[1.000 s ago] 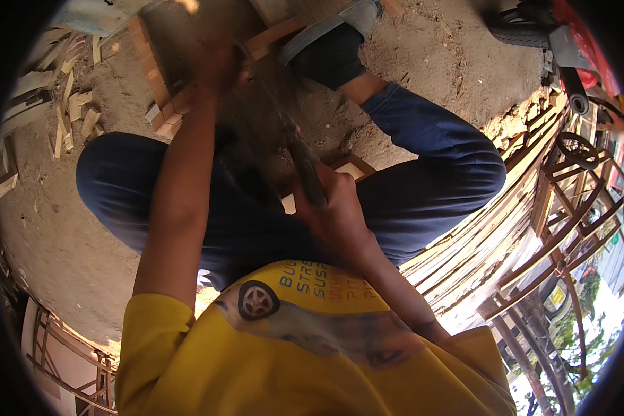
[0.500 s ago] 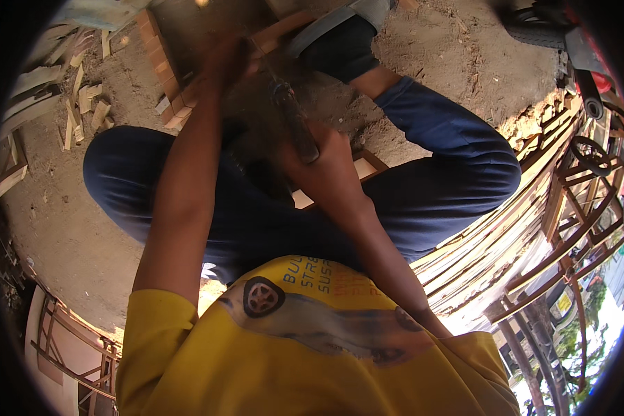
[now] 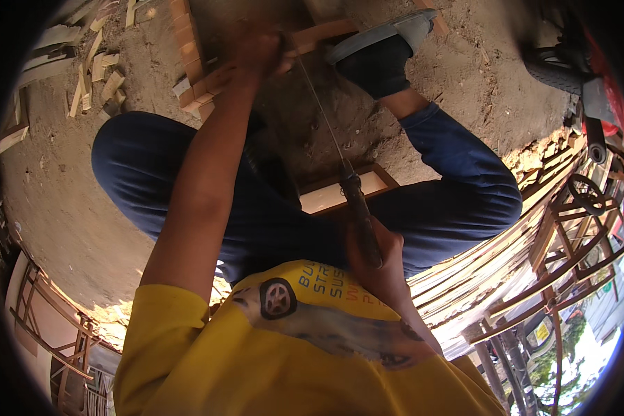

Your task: The person sits on the ground and uses a hand saw to cut a small wooden block held between their legs. The person repeatedly saws through the wood, producing sawdust, and continues the cutting motion throughout the clip.

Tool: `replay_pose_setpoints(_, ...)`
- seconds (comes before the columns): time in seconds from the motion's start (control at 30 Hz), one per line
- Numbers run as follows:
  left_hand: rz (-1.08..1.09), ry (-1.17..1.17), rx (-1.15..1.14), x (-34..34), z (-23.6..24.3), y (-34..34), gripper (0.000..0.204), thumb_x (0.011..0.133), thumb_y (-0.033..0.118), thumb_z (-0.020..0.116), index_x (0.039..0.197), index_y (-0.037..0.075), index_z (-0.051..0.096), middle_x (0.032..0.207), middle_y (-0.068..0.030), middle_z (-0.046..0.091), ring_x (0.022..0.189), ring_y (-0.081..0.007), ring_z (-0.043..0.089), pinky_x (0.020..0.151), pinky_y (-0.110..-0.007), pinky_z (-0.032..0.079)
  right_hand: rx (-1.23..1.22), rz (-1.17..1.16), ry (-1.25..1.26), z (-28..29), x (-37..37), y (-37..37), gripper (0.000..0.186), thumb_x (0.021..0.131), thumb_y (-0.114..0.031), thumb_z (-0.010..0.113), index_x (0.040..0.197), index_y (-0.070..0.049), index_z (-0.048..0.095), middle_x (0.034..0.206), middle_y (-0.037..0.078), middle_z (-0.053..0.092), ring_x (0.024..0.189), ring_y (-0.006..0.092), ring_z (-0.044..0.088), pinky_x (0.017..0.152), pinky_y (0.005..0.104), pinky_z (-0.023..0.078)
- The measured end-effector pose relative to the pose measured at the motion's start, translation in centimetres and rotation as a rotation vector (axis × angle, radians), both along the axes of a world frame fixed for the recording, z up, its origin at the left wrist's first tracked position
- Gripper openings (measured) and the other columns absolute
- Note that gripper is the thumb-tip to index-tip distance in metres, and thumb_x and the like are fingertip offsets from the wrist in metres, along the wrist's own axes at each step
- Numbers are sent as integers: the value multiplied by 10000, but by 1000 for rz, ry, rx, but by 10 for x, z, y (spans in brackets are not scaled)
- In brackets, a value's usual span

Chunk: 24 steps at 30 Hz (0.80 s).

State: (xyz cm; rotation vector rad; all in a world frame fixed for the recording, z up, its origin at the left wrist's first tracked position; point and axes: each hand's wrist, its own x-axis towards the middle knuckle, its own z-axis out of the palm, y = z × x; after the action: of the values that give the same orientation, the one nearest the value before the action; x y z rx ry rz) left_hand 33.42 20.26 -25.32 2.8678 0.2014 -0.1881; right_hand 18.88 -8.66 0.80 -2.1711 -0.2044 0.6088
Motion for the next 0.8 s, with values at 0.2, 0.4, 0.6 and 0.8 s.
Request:
replay_pose_setpoints(0.2, -23, -86, -61, -4, 1, 2, 497, 735, 306, 742, 1117, 38, 571, 964, -186, 676, 903, -384, 658, 770, -460, 542, 37, 18, 57, -33, 49, 41, 64, 860, -25, 605, 822, 25, 592, 582, 112, 564, 513, 91, 518, 486, 308, 431)
replay_pose_setpoints(0.4, 22, -18, -100, -4, 1, -5, 440, 707, 313, 755, 1038, 58, 616, 946, -167, 670, 865, -358, 662, 747, -455, 542, 1, 51, -12, 5, 10, -2, 70, 858, -20, 607, 809, 25, 587, 567, 85, 545, 500, 81, 485, 473, 295, 405)
replay_pose_setpoints(0.6, 15, -36, -93, -5, 10, -4, 366, 758, 226, 732, 1053, 58, 594, 974, -175, 671, 933, -373, 648, 795, -465, 520, 36, 23, 64, -33, 43, 36, 78, 856, -30, 618, 834, 41, 595, 587, 87, 568, 537, 91, 541, 500, 309, 439)
replay_pose_setpoints(0.8, 3, 1, -155, -3, 12, -6, 428, 743, 268, 747, 1079, 58, 584, 965, -176, 671, 929, -382, 644, 800, -470, 518, 50, -18, 1, -3, 16, 14, 125, 851, -59, 635, 793, 35, 576, 566, 91, 546, 492, 127, 520, 477, 330, 389)
